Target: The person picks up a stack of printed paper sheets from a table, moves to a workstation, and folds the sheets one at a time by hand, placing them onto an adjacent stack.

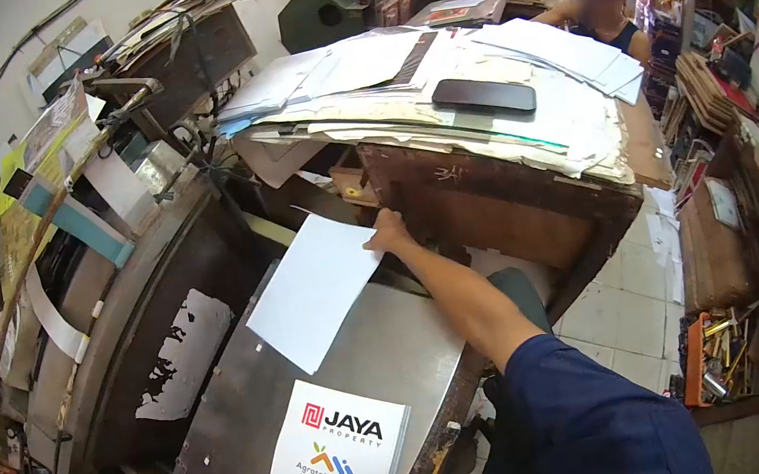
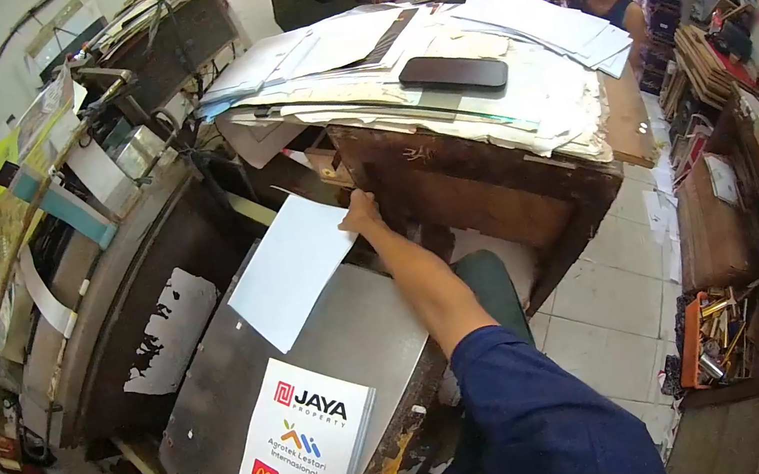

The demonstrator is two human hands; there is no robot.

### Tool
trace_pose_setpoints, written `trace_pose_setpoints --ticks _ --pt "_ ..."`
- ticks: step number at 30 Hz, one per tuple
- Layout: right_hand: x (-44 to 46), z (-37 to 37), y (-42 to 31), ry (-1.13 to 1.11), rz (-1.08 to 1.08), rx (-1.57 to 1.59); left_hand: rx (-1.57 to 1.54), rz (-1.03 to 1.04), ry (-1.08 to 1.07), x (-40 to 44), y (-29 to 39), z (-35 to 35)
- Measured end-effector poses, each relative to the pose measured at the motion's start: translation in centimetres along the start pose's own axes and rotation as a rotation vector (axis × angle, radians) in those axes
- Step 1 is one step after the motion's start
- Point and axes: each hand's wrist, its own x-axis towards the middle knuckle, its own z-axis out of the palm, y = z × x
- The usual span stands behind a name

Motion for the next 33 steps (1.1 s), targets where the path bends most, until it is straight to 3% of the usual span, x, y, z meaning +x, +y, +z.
trace_pose_setpoints --ticks 4,5,7,9,11,12,14,17,19,21,22,24,27,29,31,33 --pt "0.6 0.8 1.5 0.158 -0.116 -0.031 0.232 -0.481 -0.165 -0.8 -4.7 -5.7" --pt "-0.7 -0.3 0.7 0.233 -0.189 -0.082 0.255 -0.473 -0.145 -1.4 -3.2 -4.8" --pt "-2.6 -1.6 -0.8 0.246 -0.353 0.085 0.140 -0.306 -0.270 -3.0 -0.4 0.6" --pt "-6.4 -3.1 -3.1 0.399 -0.631 0.366 0.174 -0.313 -0.325 -3.4 -0.9 2.0" --pt "-13.4 -7.5 -6.2 0.527 -0.743 0.486 0.216 -0.332 -0.374 -3.6 -1.3 3.1" --pt "-16.9 -10.2 -7.0 0.505 -0.655 0.536 0.231 -0.378 -0.487 -3.4 -1.3 3.9" --pt "-20.0 -13.3 -6.3 0.731 -0.742 0.631 0.262 -0.386 -0.643 -2.8 -2.0 5.1" --pt "-23.5 -17.1 -3.9 0.517 -0.557 0.983 0.225 -0.315 -0.640 -1.3 -3.7 7.8" --pt "-24.1 -17.4 -1.6 0.371 -0.588 1.116 0.035 -0.353 -0.496 -0.1 -5.1 9.8" --pt "-25.8 -16.8 0.6 0.191 -0.524 1.120 -0.175 -0.601 -0.364 0.9 -6.6 11.3" --pt "-25.8 -16.0 2.9 0.150 -0.462 1.099 -0.162 -0.613 -0.329 1.1 -7.4 10.9" --pt "-26.6 -14.7 5.3 0.087 -0.405 1.067 -0.402 -0.787 -0.499 1.3 -8.3 9.8" --pt "-28.8 -13.3 6.1 0.106 -0.282 0.987 -0.345 -0.657 -0.459 0.1 -6.8 8.7" --pt "-28.9 -12.4 7.0 0.024 -0.236 1.040 -0.439 -0.774 -0.421 -0.2 -6.0 7.9" --pt "-28.9 -11.8 7.6 -0.010 -0.240 1.013 -0.266 -0.627 -0.466 -1.3 -5.8 7.0" --pt "-29.2 -11.3 7.7 0.023 -0.362 0.522 -0.263 -0.697 -0.412 -1.6 -5.2 6.2"
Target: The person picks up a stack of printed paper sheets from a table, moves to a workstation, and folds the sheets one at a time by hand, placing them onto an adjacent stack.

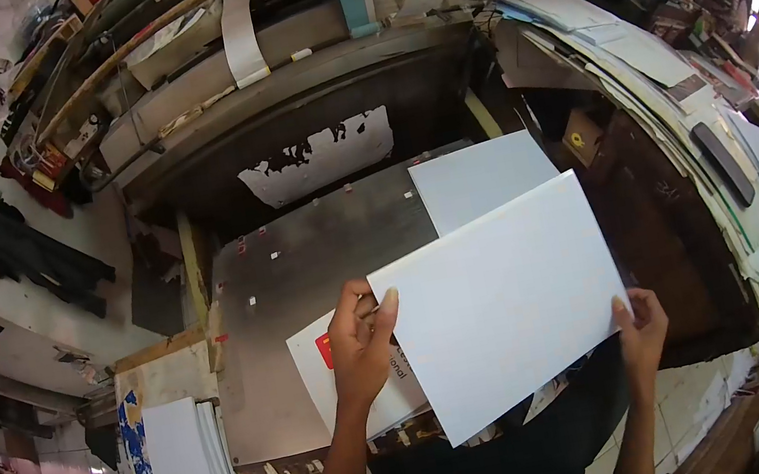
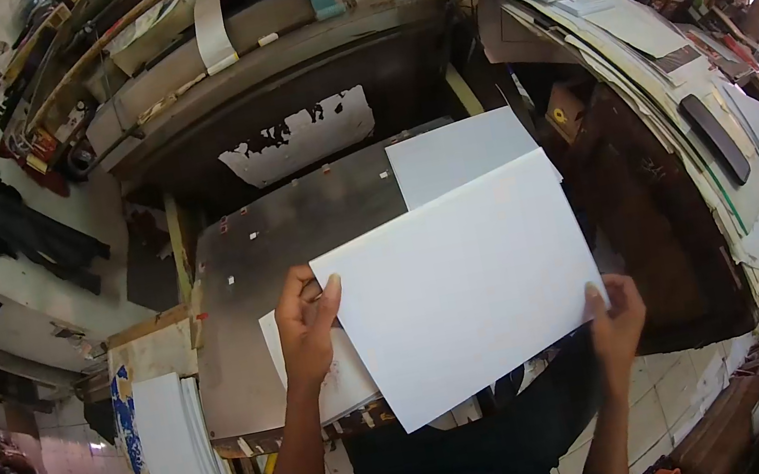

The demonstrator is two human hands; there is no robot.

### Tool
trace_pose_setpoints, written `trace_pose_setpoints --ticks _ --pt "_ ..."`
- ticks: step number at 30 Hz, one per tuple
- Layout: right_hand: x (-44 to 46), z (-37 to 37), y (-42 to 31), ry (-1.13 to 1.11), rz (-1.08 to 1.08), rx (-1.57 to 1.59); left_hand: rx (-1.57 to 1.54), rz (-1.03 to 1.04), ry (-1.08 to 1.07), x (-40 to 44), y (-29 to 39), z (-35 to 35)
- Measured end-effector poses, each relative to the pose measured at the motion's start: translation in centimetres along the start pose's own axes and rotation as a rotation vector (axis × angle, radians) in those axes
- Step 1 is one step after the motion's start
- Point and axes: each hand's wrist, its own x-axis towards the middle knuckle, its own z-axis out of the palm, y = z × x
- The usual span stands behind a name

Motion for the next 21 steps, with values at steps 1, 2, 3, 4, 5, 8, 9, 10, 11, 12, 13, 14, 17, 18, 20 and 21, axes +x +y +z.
trace_pose_setpoints --ticks 1,2,3,4,5,8,9,10,11,12,13,14,17,18,20,21 --pt "-0.6 2.1 -2.2 0.149 -0.262 -0.237 -0.023 -0.017 -0.017 -0.5 0.1 -0.3" --pt "-1.0 2.9 -4.3 0.241 -0.385 -0.540 -0.047 -0.035 -0.035 -0.9 0.2 -0.4" --pt "-1.4 4.1 -7.3 0.133 -0.358 -0.420 -0.048 -0.037 -0.038 -1.4 0.6 -0.1" --pt "-2.0 5.2 -10.2 0.023 -0.322 -0.302 -0.026 -0.063 -0.055 -2.1 1.3 0.3" --pt "-2.4 6.3 -12.1 -0.120 -0.446 -0.229 -0.001 -0.090 -0.075 -2.8 1.9 0.6" --pt "-3.3 9.7 -17.2 -0.431 -0.776 -0.058 0.038 -0.048 -0.100 -4.0 3.0 1.6" --pt "-3.4 10.9 -18.5 -0.480 -0.814 -0.065 0.032 -0.052 -0.106 -4.3 3.2 1.8" --pt "-3.3 11.8 -19.4 -0.530 -0.856 -0.070 0.033 -0.052 -0.099 -4.6 3.5 1.9" --pt "-3.1 12.4 -19.6 -0.612 -0.898 -0.119 0.057 -0.043 -0.103 -4.9 3.8 1.8" --pt "-3.2 12.8 -19.6 -0.620 -0.903 -0.113 0.081 -0.032 -0.105 -5.1 4.0 1.7" --pt "-3.3 13.1 -19.5 -0.673 -0.935 -0.160 0.111 -0.011 -0.103 -5.3 3.5 1.3" --pt "-3.3 13.3 -19.5 -0.723 -0.965 -0.214 0.106 -0.008 -0.097 -5.5 3.6 1.0" --pt "-3.4 13.2 -19.7 -0.823 -1.039 -0.323 0.418 0.050 -0.088 -5.7 4.3 1.1" --pt "-3.5 13.0 -19.7 -0.854 -1.088 -0.383 0.401 0.050 -0.124 -5.8 4.2 1.1" --pt "-3.5 12.9 -19.3 -0.842 -1.142 -0.444 0.561 0.165 -0.133 -6.0 3.8 0.9" --pt "-3.5 13.0 -19.2 -0.857 -1.145 -0.431 0.540 0.167 -0.167 -6.0 3.7 0.9"
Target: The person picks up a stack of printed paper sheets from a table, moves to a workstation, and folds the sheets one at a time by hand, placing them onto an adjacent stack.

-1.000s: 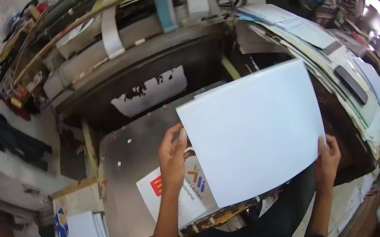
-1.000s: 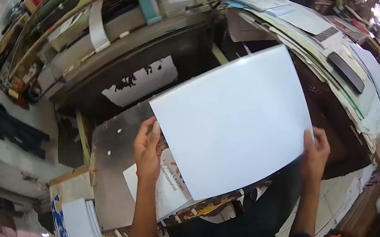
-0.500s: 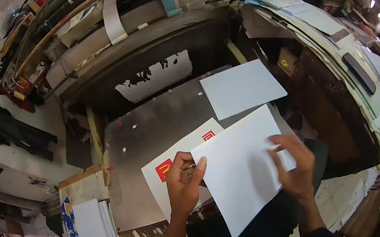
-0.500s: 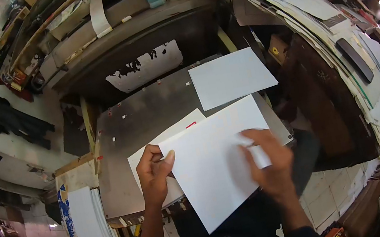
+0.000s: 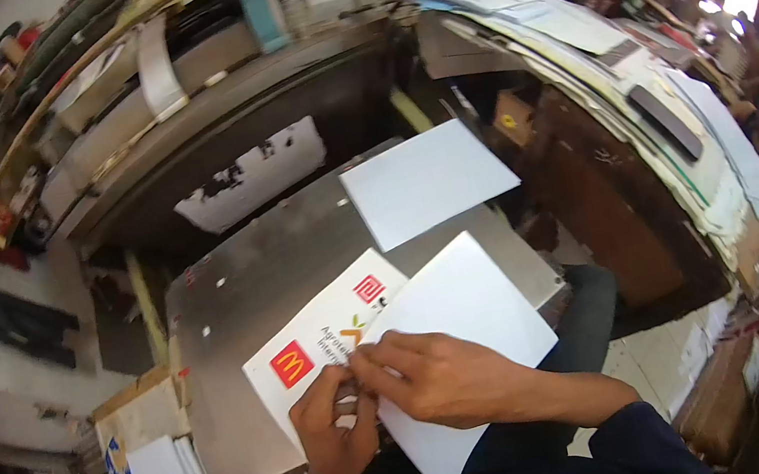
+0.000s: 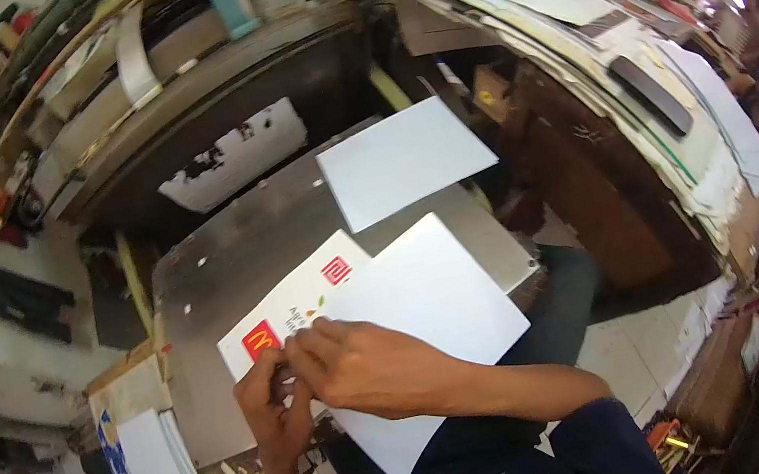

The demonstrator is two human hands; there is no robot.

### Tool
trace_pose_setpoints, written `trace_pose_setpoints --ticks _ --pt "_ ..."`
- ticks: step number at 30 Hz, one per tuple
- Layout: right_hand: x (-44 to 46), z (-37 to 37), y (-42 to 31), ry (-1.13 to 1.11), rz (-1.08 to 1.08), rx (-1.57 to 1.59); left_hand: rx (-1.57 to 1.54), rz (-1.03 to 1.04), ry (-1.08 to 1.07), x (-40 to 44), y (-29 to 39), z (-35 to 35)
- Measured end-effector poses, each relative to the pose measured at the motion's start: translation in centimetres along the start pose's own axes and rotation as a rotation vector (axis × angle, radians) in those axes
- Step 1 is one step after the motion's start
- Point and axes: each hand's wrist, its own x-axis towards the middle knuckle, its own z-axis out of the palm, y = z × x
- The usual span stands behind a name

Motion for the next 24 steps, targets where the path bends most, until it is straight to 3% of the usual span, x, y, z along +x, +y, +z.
trace_pose_setpoints --ticks 3,5,7,9,11,16,17,18,19,21,23,24 --pt "0.1 0.2 0.2 -0.019 -0.019 -0.009 0.029 0.030 0.017 -0.2 -0.1 0.1" --pt "0.2 1.2 1.0 0.149 0.092 0.253 -0.079 -0.139 0.065 -0.2 0.1 0.1" --pt "-0.1 1.9 2.6 0.399 0.207 0.534 -0.014 -0.169 0.071 0.0 -0.8 -0.4" --pt "-1.8 0.9 4.1 0.533 0.482 1.339 -0.147 -0.369 0.242 0.4 -3.4 -1.1" --pt "-6.2 -1.0 6.0 0.745 0.638 1.414 -0.077 -0.309 0.314 0.1 -9.8 -3.8" --pt "-22.3 -4.3 9.5 0.973 1.129 0.508 -0.014 -0.245 0.434 -1.6 -17.0 -10.1" --pt "-27.1 -4.2 10.2 0.979 1.159 0.409 0.160 -0.275 0.372 -2.4 -18.3 -11.4" --pt "-31.4 -4.1 10.4 0.853 1.174 0.125 0.331 -0.314 0.298 -3.6 -19.0 -12.0" --pt "-31.4 -4.5 9.5 0.586 1.431 -0.330 0.337 -0.351 0.308 -4.4 -19.0 -12.0" --pt "-30.9 -1.9 8.9 0.460 1.224 -0.719 -0.002 -0.459 0.293 -4.4 -19.1 -11.9" --pt "-26.1 0.1 8.1 0.420 0.930 -0.371 -0.141 -0.545 0.370 -3.9 -18.1 -10.4" --pt "-22.5 1.1 7.4 0.292 0.882 -0.317 -0.259 -0.586 0.306 -3.8 -18.2 -10.0"
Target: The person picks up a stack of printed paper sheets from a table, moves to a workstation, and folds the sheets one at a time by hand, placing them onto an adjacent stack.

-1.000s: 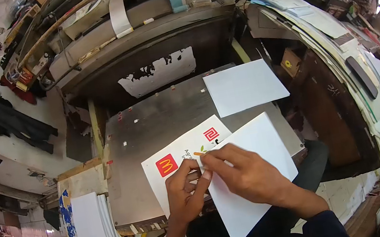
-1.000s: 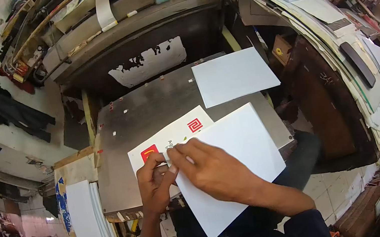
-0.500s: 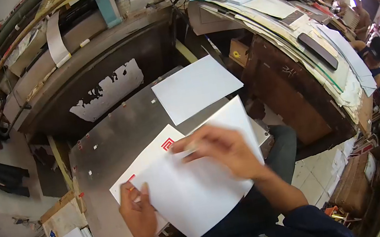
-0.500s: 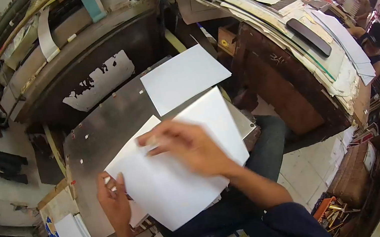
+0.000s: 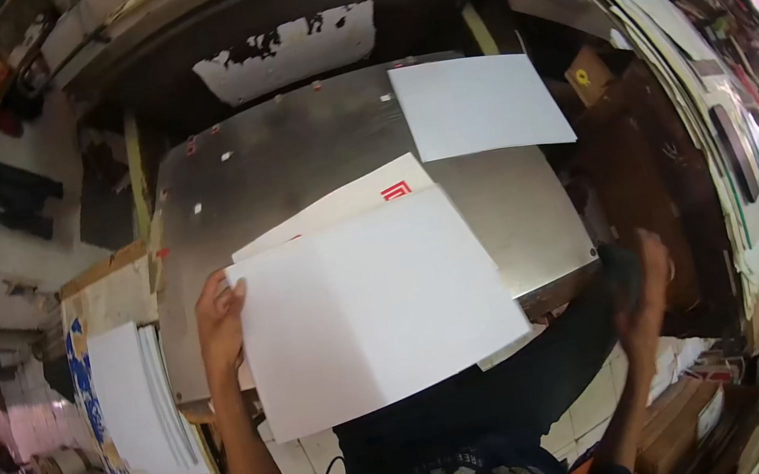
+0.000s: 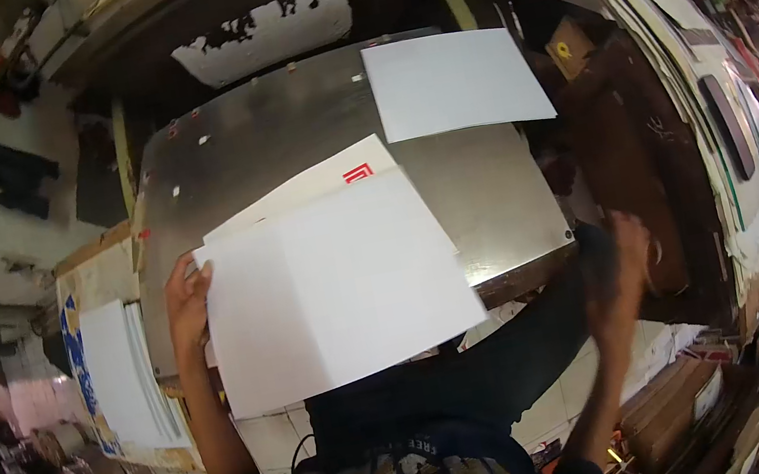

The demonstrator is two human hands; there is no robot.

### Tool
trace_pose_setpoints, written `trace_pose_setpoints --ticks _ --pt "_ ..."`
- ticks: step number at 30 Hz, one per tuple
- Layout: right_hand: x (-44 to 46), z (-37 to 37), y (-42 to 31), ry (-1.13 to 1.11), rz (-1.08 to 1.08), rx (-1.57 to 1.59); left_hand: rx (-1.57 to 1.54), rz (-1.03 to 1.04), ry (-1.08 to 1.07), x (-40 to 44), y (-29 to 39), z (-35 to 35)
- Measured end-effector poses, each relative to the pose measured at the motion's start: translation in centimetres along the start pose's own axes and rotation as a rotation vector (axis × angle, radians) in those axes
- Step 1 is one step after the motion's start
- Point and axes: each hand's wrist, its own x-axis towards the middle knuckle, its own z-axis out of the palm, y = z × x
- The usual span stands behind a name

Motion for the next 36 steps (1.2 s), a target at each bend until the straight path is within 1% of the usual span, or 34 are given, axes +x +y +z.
trace_pose_setpoints --ticks 1,3,4,6,7,9,10,11,13,14,15,16,17,18,19,20,21,23,24,26,27,29,31,36 --pt "1.5 0.8 -3.4 -0.126 -0.070 0.004 -0.089 -0.064 -0.085 -0.2 0.0 0.4" --pt "3.8 2.4 -8.0 -0.301 -0.116 0.236 -0.140 -0.136 -0.137 -0.7 0.4 1.8" --pt "4.9 3.6 -8.4 -0.255 -0.181 0.327 -0.190 -0.159 -0.177 -0.9 0.4 2.1" --pt "7.2 4.8 -8.8 -0.202 -0.337 0.543 -0.248 -0.178 -0.142 -2.3 1.3 2.9" --pt "7.8 4.9 -9.8 -0.194 -0.318 0.598 -0.305 -0.185 -0.128 -2.9 2.1 3.2" --pt "8.6 5.2 -11.2 -0.265 -0.158 0.902 -0.329 -0.195 -0.082 -4.3 4.0 3.3" --pt "10.1 6.2 -9.8 -0.303 -0.320 0.883 -0.345 -0.200 -0.075 -4.8 4.4 2.8" --pt "9.9 7.5 -9.2 -0.234 -0.358 0.868 -0.350 -0.208 -0.041 -5.0 4.3 1.7" --pt "10.1 7.3 -10.2 -0.251 -0.385 0.982 -0.105 0.037 -0.162 -5.6 4.1 0.0" --pt "9.9 7.8 -10.9 -0.224 -0.208 1.027 -0.347 -0.069 -0.244 -6.6 4.5 -0.4" --pt "9.7 8.4 -11.5 -0.192 -0.030 1.062 -0.219 -0.107 -0.279 -6.9 4.3 -1.3" --pt "9.8 9.3 -11.6 -0.198 -0.028 1.197 -0.065 -0.073 -0.271 -7.1 4.0 -1.9" --pt "9.8 9.8 -12.0 -0.219 -0.033 1.199 0.089 -0.039 -0.268 -7.4 3.6 -2.3" --pt "9.9 10.3 -12.3 -0.223 0.058 1.184 0.083 -0.045 -0.255 -7.4 3.1 -2.5" --pt "9.9 10.8 -12.6 -0.223 0.150 1.165 0.178 0.073 -0.218 -7.2 2.5 -2.4" --pt "10.0 11.6 -12.9 -0.222 0.098 1.175 0.275 0.191 -0.183 -7.1 2.0 -2.2" --pt "9.9 12.2 -13.0 -0.229 0.093 1.175 0.272 0.188 -0.177 -7.2 1.6 -1.4" --pt "9.7 13.2 -12.7 -0.403 0.157 1.153 -0.231 0.143 0.034 -8.1 0.9 0.3" --pt "9.5 13.6 -12.3 -0.482 0.191 1.140 -0.234 0.141 0.042 -8.4 0.5 0.0" --pt "9.0 14.4 -11.8 -0.515 0.195 1.141 -0.167 0.002 -0.092 -9.1 -0.2 -1.1" --pt "8.7 14.6 -11.9 -0.538 0.208 1.143 -0.168 -0.003 -0.088 -9.3 -0.7 -1.5" --pt "8.3 15.1 -12.0 -0.528 0.222 1.182 0.054 0.087 -0.155 -9.5 -1.5 -2.1" --pt "8.1 15.0 -12.0 -0.562 0.251 1.116 0.072 0.097 -0.170 -9.5 -2.0 -2.4" --pt "8.2 15.5 -11.6 -0.593 0.264 1.089 0.129 0.109 -0.218 -9.4 -2.1 -2.8"
